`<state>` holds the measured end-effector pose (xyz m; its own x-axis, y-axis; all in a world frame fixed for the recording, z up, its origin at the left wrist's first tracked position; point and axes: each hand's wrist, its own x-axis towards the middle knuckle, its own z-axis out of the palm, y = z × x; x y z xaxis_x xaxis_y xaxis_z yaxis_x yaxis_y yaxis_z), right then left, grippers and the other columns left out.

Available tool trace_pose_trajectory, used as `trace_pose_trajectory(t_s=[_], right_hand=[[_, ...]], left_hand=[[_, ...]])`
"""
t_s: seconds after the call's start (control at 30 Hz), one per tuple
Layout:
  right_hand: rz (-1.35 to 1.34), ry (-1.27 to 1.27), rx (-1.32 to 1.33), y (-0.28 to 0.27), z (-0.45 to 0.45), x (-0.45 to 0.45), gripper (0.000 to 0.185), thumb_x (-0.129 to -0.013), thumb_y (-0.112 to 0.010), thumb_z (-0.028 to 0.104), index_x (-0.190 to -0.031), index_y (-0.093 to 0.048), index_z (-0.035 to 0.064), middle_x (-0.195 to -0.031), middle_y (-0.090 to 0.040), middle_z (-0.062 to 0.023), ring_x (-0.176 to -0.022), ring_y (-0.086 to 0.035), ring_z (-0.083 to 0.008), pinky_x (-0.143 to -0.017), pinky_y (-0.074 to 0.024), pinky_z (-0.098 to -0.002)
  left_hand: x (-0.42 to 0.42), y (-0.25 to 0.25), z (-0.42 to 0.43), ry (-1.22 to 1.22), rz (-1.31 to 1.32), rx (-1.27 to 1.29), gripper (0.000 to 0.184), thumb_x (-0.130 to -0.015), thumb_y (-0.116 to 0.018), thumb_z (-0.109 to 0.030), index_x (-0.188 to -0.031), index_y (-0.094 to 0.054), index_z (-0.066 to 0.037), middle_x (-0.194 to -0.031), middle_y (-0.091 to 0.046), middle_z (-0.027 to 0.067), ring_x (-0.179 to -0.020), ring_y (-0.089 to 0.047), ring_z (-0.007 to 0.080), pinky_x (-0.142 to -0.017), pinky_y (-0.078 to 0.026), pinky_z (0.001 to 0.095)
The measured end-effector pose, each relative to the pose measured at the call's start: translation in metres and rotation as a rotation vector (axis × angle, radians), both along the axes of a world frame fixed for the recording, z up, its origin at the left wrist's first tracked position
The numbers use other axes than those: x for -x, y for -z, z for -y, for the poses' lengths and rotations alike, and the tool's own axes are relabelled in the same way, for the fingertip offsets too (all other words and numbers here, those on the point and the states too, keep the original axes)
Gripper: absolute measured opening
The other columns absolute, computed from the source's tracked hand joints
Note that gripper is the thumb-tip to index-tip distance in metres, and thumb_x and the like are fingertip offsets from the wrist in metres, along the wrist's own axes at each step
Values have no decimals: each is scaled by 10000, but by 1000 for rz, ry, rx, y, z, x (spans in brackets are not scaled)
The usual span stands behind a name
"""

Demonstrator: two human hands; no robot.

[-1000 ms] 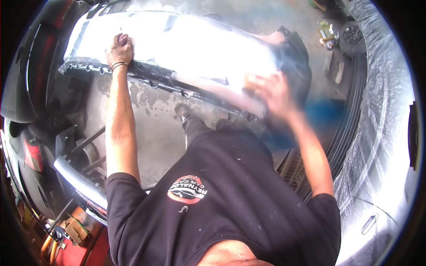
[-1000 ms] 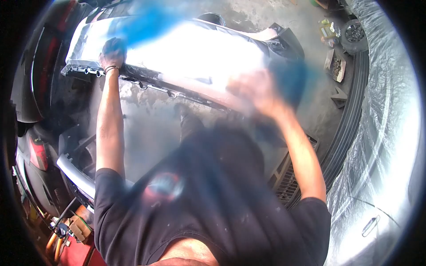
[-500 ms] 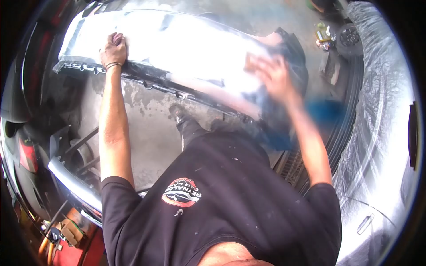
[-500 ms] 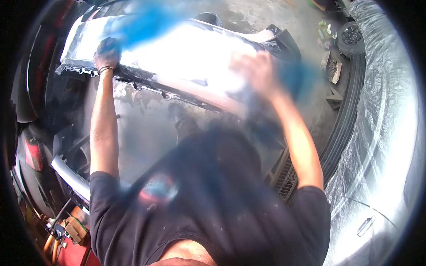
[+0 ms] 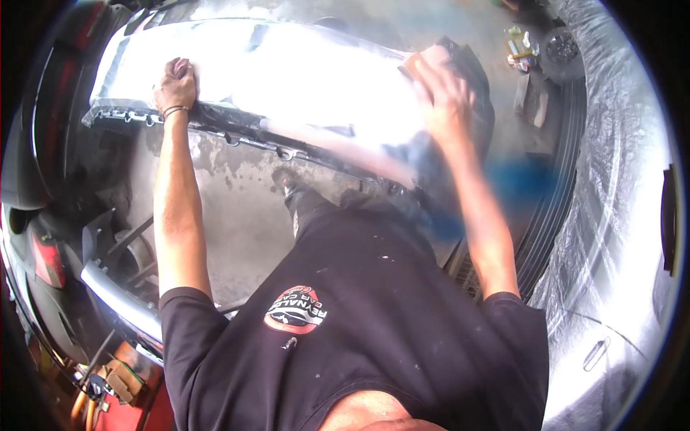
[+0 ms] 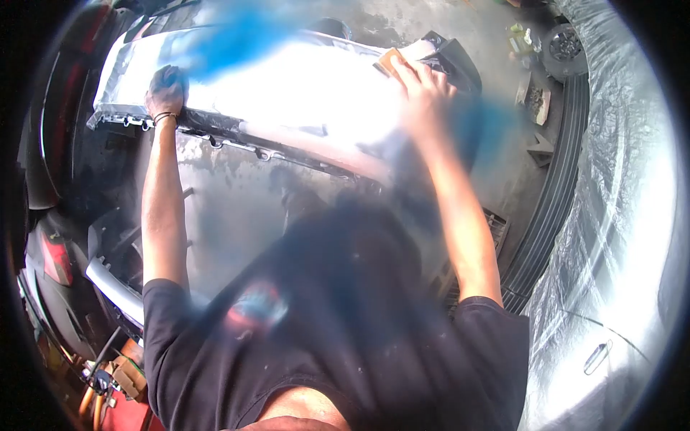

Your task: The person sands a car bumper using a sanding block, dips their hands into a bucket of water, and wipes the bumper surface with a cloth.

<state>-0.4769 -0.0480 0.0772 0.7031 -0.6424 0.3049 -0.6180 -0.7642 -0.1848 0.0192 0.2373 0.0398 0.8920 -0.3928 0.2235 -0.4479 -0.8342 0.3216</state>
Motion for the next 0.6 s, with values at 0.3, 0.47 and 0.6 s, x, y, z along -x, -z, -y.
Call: trace_pose_trajectory(t_s=[0.3, 0.47, 0.6], right_hand=[[52, -181, -3, 7, 26, -5, 436, -1023, -719, 361, -1454, -734, 302, -1415, -719, -2, -1249, -650, -292, -1127, -413, -498], [3, -371, -36, 10, 16, 53, 430, -1009, -695, 251, -1435, -734, 293, -1402, -710, 14, -1266, -619, -271, -1140, -397, -507], [81, -508, -136, -3, 8, 49, 425, -1002, -697, 259, -1423, -740, 306, -1396, -716, 19, -1260, -620, -267, -1127, -406, -508]], left_hand=[[3, -1, 5, 16, -4, 25, 490, -968, -736, -517, -1355, -758, -218, -1299, -787, 135, -1218, -737, 386, -1058, -557, 471], [-6, 6, 3, 13, 39, -11, 447, -975, -720, -512, -1359, -750, -284, -1259, -802, 121, -1198, -752, 378, -1036, -574, 488], [3, 1, 1, 30, 55, -40, 403, -994, -706, -489, -1330, -766, -275, -1224, -809, 122, -1171, -759, 377, -1019, -581, 476]])
